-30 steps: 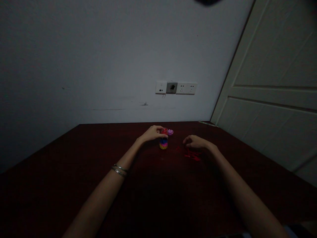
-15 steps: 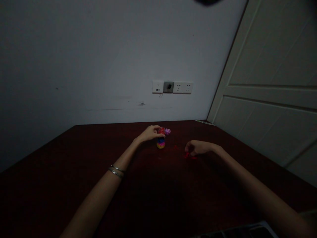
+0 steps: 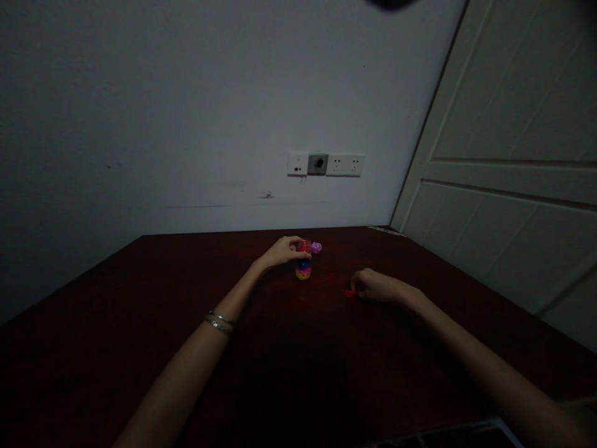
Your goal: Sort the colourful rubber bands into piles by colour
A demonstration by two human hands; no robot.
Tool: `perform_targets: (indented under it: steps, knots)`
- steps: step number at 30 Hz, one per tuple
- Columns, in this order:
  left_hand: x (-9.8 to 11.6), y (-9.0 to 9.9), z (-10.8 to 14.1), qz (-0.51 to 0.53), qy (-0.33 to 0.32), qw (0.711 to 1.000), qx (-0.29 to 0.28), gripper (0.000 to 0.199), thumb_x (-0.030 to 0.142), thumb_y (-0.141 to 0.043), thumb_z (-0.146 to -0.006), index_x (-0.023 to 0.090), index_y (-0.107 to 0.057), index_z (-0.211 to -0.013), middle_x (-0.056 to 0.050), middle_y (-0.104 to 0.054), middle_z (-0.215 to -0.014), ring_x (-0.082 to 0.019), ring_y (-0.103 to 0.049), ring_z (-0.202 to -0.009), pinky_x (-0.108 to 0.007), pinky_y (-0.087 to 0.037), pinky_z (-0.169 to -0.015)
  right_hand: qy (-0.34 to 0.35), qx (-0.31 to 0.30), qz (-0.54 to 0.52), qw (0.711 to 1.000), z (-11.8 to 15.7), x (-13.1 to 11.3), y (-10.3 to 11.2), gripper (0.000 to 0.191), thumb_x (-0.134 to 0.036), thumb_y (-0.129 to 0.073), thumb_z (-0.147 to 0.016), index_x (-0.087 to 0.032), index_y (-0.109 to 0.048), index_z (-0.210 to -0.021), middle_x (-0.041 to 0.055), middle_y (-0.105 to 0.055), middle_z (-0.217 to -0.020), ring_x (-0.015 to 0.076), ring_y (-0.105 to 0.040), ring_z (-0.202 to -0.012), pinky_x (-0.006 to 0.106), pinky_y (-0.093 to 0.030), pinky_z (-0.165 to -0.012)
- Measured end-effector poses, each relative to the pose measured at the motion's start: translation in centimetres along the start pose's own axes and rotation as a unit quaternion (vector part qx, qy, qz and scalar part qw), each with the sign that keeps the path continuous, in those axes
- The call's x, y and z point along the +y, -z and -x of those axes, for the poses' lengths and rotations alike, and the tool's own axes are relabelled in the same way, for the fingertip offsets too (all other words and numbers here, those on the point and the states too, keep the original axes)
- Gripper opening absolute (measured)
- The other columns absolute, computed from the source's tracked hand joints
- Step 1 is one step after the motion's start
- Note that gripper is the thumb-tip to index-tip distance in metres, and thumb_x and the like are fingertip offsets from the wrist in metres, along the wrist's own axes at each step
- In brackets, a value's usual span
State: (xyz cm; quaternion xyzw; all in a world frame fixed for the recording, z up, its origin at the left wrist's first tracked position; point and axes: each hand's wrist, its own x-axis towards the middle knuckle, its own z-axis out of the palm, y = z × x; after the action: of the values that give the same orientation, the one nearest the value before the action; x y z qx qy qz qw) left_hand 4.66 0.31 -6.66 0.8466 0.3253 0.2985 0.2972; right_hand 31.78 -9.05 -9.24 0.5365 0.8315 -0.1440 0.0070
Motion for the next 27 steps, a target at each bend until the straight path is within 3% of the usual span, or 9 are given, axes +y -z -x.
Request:
perform_targets:
  steps: [5, 12, 19, 23, 27]
  knots:
    - [0.2, 0.0, 0.1, 0.010, 0.000, 1.000, -0.004, 0.045, 0.044, -0.065, -0.065, 0.011, -0.059, -0.095, 0.001, -0.049, -0.065, -0.008, -0.038, -0.054, -0.021, -0.026, -0.049, 0.001, -0.002, -0.017, 1.000, -0.2, 0.1, 0.1, 0.020, -0.013, -0.049, -0.063, -0.014, -0.064, -0.077, 0.0041, -0.063, -0.070, 0.0119, -0.053, -0.058, 0.020, -0.036, -0.051]
    - [0.4, -0.1, 0.2, 0.036, -0.003, 0.999, -0.013, 0.044, 0.044, -0.065, -0.064, 0.012, -0.058, -0.094, 0.002, -0.047, -0.063, -0.007, -0.036, -0.052, -0.020, -0.026, -0.048, 0.004, 0.027, -0.156, 0.987, -1.2, -0.1, 1.5, 0.019, -0.017, -0.050, -0.061, -0.012, -0.063, -0.073, 0.0026, -0.061, -0.066, 0.0118, -0.051, -0.057, 0.021, -0.038, -0.052]
    - [0.2, -0.1, 0.1, 0.023, -0.012, 1.000, -0.003, 0.043, 0.043, -0.065, -0.064, 0.011, -0.060, -0.093, 0.003, -0.044, -0.061, -0.007, -0.033, -0.051, -0.021, -0.025, -0.047, 0.061, 0.173, -0.309, 0.933, -4.5, -2.5, 5.1, 0.024, -0.029, -0.057, -0.063, -0.012, -0.064, -0.079, 0.0034, -0.062, -0.068, 0.0135, -0.054, -0.061, 0.026, -0.043, -0.060]
    - [0.6, -0.1, 0.3, 0.021, -0.019, 1.000, 0.002, 0.041, 0.041, -0.065, -0.065, 0.011, -0.060, -0.092, 0.003, -0.043, -0.061, -0.007, -0.032, -0.052, -0.020, -0.025, -0.048, 0.069, 0.258, -0.341, 0.901, -7.0, -3.9, 6.6, 0.030, -0.038, -0.061, -0.062, -0.013, -0.065, -0.079, 0.0053, -0.064, -0.073, 0.0162, -0.057, -0.069, 0.028, -0.044, -0.064]
    - [0.7, -0.1, 0.4, 0.028, -0.014, 1.000, -0.003, 0.040, 0.040, -0.065, -0.066, 0.011, -0.060, -0.093, 0.004, -0.040, -0.060, -0.006, -0.030, -0.051, -0.020, -0.023, -0.047, 0.083, 0.295, -0.356, 0.883, -8.9, -5.2, 6.9, 0.034, -0.042, -0.059, -0.064, -0.014, -0.066, -0.082, 0.0058, -0.065, -0.073, 0.0167, -0.058, -0.070, 0.029, -0.044, -0.064]
